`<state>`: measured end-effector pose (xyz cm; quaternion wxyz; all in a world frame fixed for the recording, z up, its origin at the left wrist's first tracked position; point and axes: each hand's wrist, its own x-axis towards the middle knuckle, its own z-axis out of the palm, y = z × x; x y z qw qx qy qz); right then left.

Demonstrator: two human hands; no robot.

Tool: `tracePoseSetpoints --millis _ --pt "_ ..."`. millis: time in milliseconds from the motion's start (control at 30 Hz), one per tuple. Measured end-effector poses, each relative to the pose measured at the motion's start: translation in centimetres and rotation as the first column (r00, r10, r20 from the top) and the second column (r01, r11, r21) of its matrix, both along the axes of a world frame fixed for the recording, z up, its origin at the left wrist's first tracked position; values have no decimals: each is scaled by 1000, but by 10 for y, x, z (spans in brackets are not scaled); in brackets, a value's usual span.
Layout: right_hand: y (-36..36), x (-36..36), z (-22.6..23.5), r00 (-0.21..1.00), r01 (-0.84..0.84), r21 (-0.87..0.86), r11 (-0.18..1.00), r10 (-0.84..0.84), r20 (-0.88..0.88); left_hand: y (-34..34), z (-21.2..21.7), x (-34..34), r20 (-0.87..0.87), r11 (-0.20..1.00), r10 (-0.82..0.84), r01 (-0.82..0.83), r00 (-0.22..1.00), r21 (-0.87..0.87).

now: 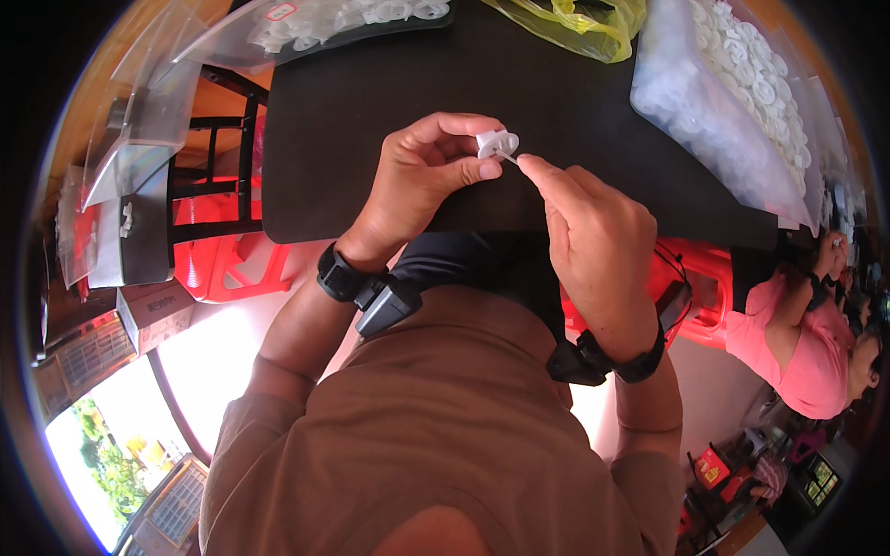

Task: The person picks up a white plastic component and uses a thin metal tool to press into its center before placing it in a bin and repeating the process.

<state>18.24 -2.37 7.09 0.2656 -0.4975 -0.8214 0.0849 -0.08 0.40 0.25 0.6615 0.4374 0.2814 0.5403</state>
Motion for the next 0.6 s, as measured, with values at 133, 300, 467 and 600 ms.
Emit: tracePoseSetpoints --millis 133,300,467,600 --pt "0 -3 9 999 -5 -51 999 7 48 -4 2 3 -51 1000 -7 7 999 7" --pt "8 2 14 995 -95 -83 992 98 33 -4 4 2 -107 1000 11 -9 994 23" --pt "6 7 13 995 -30 -115 993 19 -98 -1 2 0 -35 999 33 -32 999 22" --pt "4 3 14 999 0 -78 997 -3 -35 0 1 0 12 999 47 -47 999 -7"
